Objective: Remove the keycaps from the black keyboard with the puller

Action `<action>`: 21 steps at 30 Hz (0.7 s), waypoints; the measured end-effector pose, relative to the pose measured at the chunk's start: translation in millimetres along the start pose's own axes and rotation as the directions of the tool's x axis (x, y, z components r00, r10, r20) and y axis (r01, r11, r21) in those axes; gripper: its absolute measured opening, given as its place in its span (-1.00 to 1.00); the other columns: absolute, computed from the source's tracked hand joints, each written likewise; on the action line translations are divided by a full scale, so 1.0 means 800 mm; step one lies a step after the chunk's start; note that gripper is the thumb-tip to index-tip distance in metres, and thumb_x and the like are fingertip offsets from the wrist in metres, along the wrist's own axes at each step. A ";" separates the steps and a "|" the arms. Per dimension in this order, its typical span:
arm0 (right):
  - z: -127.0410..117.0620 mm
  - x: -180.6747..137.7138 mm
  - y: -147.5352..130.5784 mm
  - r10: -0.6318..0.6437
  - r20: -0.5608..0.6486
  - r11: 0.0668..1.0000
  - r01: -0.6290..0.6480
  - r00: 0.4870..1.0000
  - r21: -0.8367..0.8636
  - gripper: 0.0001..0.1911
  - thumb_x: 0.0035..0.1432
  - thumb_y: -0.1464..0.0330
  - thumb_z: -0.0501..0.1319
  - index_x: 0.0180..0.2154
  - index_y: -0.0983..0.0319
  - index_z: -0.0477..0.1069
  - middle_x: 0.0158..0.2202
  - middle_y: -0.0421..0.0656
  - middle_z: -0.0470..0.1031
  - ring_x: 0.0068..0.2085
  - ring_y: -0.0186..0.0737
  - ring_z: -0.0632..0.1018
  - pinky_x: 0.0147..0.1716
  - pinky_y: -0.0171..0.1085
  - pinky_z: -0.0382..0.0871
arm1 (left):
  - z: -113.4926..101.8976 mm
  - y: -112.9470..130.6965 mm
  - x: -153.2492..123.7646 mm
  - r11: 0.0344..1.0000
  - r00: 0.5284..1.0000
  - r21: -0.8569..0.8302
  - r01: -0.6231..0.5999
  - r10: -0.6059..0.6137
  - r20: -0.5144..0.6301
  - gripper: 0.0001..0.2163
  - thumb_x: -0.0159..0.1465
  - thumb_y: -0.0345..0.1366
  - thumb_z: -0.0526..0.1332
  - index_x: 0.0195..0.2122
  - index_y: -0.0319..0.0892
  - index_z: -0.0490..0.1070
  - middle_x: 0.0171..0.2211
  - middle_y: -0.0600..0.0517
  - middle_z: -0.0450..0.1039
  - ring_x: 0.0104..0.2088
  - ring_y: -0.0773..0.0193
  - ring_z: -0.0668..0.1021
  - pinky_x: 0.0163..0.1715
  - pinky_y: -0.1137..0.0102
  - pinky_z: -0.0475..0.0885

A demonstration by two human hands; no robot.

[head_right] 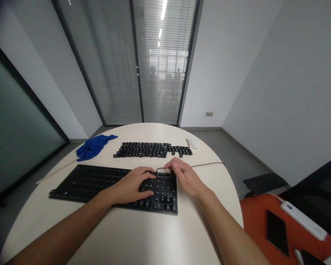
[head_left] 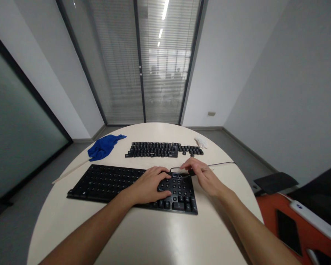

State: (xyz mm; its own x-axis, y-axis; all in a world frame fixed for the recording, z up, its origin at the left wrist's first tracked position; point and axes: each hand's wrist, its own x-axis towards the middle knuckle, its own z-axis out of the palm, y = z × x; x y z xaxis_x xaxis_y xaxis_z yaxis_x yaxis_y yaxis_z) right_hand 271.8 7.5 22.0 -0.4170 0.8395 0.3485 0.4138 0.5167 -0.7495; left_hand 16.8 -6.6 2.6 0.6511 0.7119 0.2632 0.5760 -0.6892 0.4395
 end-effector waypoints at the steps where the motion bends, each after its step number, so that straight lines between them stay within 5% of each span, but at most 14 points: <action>1: 0.005 -0.002 -0.003 0.015 0.048 0.996 -0.019 0.999 0.084 -0.39 0.39 -0.01 -0.19 -0.29 0.23 0.46 -0.42 -0.14 0.44 -0.40 -0.24 0.46 -0.35 -0.27 0.32 | -0.001 -0.001 -0.001 1.000 1.000 0.000 0.002 -0.002 -0.003 -0.59 0.16 -0.18 0.36 0.03 -0.13 0.42 0.08 -0.12 0.38 0.11 0.02 0.41 0.15 0.08 0.33; 5: 0.023 -0.006 -0.011 0.101 0.212 0.958 -0.152 0.972 0.243 -0.51 0.32 -0.05 -0.02 -0.37 0.21 0.32 -0.63 -0.30 0.27 -0.60 -0.34 0.33 -0.54 -0.34 0.18 | -0.003 -0.001 -0.001 0.998 0.997 -0.028 -0.050 0.048 -0.055 -0.60 0.13 -0.26 0.35 0.01 -0.13 0.40 0.10 -0.14 0.37 0.12 0.01 0.40 0.15 0.08 0.32; 9: 0.033 -0.004 -0.014 0.174 0.272 0.954 -0.230 0.946 0.193 -0.61 0.21 0.01 0.20 -0.38 0.20 0.30 -0.63 -0.34 0.27 -0.59 -0.37 0.29 -0.57 -0.38 0.11 | -0.005 0.006 0.004 0.988 0.978 -0.134 -0.081 0.053 -0.203 -0.70 0.22 -0.33 0.26 0.00 -0.14 0.39 -0.02 -0.10 0.45 0.01 0.10 0.46 0.08 0.15 0.36; 17: 0.040 0.002 -0.012 0.027 0.360 0.994 0.013 0.933 -0.107 -0.72 0.23 0.14 0.24 -0.33 0.23 0.39 -0.40 -0.18 0.49 -0.39 -0.25 0.46 -0.39 -0.34 0.25 | -0.003 0.033 0.009 0.932 0.943 -0.339 -0.125 0.006 -0.332 -0.72 0.26 -0.30 0.28 -0.01 -0.16 0.46 -0.12 -0.08 0.48 -0.08 0.16 0.50 -0.01 0.25 0.40; 21: 0.046 0.004 -0.014 -0.018 0.404 0.978 0.101 0.915 -0.184 -0.77 0.25 0.19 0.22 -0.27 0.24 0.44 -0.33 -0.13 0.53 -0.33 -0.19 0.51 -0.35 -0.32 0.27 | 0.002 0.050 0.011 0.918 0.945 -0.383 -0.105 -0.028 -0.326 -0.93 0.27 -0.34 0.26 -0.25 -0.16 0.53 -0.18 -0.05 0.48 -0.11 0.19 0.52 -0.04 0.29 0.41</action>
State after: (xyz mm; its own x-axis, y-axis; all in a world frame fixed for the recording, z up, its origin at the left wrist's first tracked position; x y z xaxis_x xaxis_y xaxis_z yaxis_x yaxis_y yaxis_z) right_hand 236.0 -2.2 11.0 -0.7157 0.6904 0.1051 0.5115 0.6207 -0.5943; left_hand 46.3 -27.9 21.0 0.4374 0.7361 0.5165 0.2715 -0.6557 0.7046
